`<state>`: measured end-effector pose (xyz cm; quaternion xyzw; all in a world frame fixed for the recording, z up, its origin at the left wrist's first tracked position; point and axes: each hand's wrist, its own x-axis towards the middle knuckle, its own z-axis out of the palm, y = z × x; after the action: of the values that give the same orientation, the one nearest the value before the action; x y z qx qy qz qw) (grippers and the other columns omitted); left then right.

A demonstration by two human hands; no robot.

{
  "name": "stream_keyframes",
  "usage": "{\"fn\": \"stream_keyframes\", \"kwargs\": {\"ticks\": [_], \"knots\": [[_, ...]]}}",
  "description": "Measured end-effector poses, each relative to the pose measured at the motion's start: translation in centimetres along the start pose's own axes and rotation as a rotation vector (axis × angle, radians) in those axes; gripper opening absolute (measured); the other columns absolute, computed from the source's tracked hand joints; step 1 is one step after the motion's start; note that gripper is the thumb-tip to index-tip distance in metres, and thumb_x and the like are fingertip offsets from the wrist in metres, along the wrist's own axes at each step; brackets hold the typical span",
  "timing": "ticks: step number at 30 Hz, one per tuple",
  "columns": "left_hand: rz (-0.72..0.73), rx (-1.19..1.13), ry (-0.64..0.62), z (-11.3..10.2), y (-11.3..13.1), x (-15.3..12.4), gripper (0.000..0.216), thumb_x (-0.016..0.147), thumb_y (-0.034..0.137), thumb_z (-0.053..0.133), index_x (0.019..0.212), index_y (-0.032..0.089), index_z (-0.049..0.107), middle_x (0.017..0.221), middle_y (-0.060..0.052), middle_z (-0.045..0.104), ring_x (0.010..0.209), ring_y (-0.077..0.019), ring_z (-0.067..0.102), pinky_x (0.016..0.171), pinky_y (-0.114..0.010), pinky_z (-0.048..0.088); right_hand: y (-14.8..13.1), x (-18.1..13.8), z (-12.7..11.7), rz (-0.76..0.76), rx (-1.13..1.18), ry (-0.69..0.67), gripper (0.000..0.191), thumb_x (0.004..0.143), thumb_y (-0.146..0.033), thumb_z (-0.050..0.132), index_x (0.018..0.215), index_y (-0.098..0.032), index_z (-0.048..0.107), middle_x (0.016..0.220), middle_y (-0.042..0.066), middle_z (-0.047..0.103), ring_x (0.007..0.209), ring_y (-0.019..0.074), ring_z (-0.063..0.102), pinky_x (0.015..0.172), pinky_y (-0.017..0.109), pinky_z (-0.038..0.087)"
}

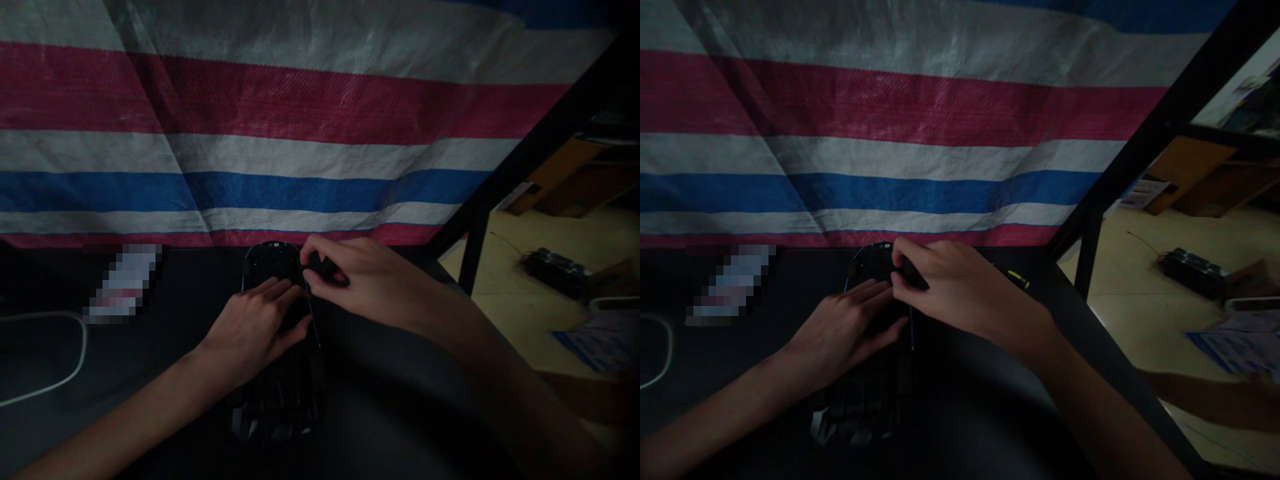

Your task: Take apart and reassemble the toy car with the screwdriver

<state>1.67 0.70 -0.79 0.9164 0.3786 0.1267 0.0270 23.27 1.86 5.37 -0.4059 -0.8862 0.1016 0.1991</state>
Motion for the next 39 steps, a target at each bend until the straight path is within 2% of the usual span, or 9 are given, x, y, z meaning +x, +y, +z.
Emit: {"fn": "stream_keyframes", "kwargs": {"ticks": [4, 11, 14, 18, 22, 26, 31, 35, 39], "knots": [[-0.008, 0.000, 0.000, -0.12, 0.08, -0.05, 0.030, 0.106, 0.042, 0.052, 0.117, 0.018, 0.066, 0.104, -0.008, 0.072, 0.100, -0.0273, 0.071, 0.076, -0.039, 0.061, 0.19, 0.05, 0.40, -0.042, 0.023, 0.005, 0.025, 0.093, -0.018, 0.059, 0.117, -0.023, 0.058, 0.112, 0.003, 0.071, 0.102, 0.0189, 0.066, 0.087, 0.030, 0.046], [-0.003, -0.004, 0.001, -0.11, 0.10, -0.06, 0.032, 0.106, 0.042, 0.052, 0.115, 0.015, 0.067, 0.104, -0.010, 0.072, 0.100, -0.0293, 0.070, 0.077, -0.043, 0.062, 0.01, 0.36, 0.67, -0.033, -0.004, 0.035, 0.026, 0.094, -0.017, 0.058, 0.119, -0.023, 0.057, 0.113, 0.004, 0.071, 0.101, 0.0193, 0.066, 0.087, 0.031, 0.046], [-0.006, -0.014, -0.002, -0.19, 0.16, 0.00, 0.030, 0.106, 0.041, 0.052, 0.116, 0.016, 0.066, 0.106, -0.009, 0.072, 0.100, -0.0283, 0.070, 0.078, -0.042, 0.062, -0.05, 0.34, 0.49, 0.024, -0.056, 0.024, 0.016, 0.099, -0.020, 0.054, 0.114, -0.023, 0.059, 0.098, 0.002, 0.071, 0.086, 0.0182, 0.066, 0.078, 0.031, 0.045], [-0.016, 0.004, -0.006, -0.27, 0.22, 0.08, 0.027, 0.105, 0.040, 0.055, 0.112, 0.017, 0.067, 0.103, -0.008, 0.072, 0.096, -0.0257, 0.070, 0.076, -0.037, 0.062, -0.06, 0.20, 0.40, -0.036, -0.024, 0.023, 0.024, 0.091, -0.015, 0.059, 0.114, -0.023, 0.056, 0.108, 0.004, 0.070, 0.098, 0.0196, 0.066, 0.082, 0.030, 0.045], [0.000, -0.005, 0.015, -0.17, 0.19, 0.04, 0.028, 0.105, 0.040, 0.055, 0.114, 0.017, 0.068, 0.103, -0.009, 0.072, 0.095, -0.0252, 0.071, 0.075, -0.037, 0.062, 0.04, 0.16, 0.52, 0.013, -0.068, 0.019, 0.014, 0.100, -0.021, 0.053, 0.114, -0.022, 0.055, 0.098, 0.003, 0.070, 0.085, 0.0189, 0.065, 0.075, 0.031, 0.043], [-0.001, -0.002, 0.013, -0.02, 0.14, -0.03, 0.029, 0.105, 0.040, 0.055, 0.113, 0.016, 0.067, 0.104, -0.009, 0.072, 0.096, -0.0262, 0.071, 0.073, -0.038, 0.062, -0.17, 0.21, 0.63, -0.056, 0.026, 0.008, 0.025, 0.095, -0.016, 0.057, 0.118, -0.023, 0.053, 0.112, 0.004, 0.068, 0.097, 0.0178, 0.065, 0.083, 0.030, 0.045], [-0.003, -0.020, 0.014, 0.05, 0.11, -0.02, 0.029, 0.105, 0.040, 0.055, 0.118, 0.017, 0.066, 0.106, -0.009, 0.072, 0.098, -0.0278, 0.071, 0.074, -0.041, 0.063, -0.32, 0.15, 0.69, 0.025, -0.122, 0.038, 0.013, 0.105, -0.027, 0.049, 0.115, -0.021, 0.056, 0.089, 0.001, 0.068, 0.074, 0.0169, 0.062, 0.068, 0.031, 0.040], [-0.001, -0.012, 0.006, 0.10, 0.06, 0.00, 0.031, 0.105, 0.041, 0.053, 0.117, 0.016, 0.066, 0.106, -0.010, 0.072, 0.102, -0.0303, 0.071, 0.077, -0.045, 0.064, -0.24, 0.07, 0.30, -0.014, -0.022, 0.009, 0.022, 0.097, -0.020, 0.059, 0.119, -0.022, 0.057, 0.105, 0.003, 0.071, 0.093, 0.0179, 0.067, 0.079, 0.029, 0.043], [-0.001, -0.032, 0.008, 0.16, -0.05, -0.06, 0.031, 0.106, 0.040, 0.054, 0.120, 0.016, 0.065, 0.110, -0.010, 0.072, 0.103, -0.0294, 0.071, 0.079, -0.045, 0.063, -0.35, 0.17, -0.10, 0.021, -0.015, -0.054, 0.015, 0.105, -0.027, 0.051, 0.111, -0.022, 0.063, 0.094, 0.001, 0.073, 0.082, 0.0166, 0.067, 0.075, 0.031, 0.042]]}}
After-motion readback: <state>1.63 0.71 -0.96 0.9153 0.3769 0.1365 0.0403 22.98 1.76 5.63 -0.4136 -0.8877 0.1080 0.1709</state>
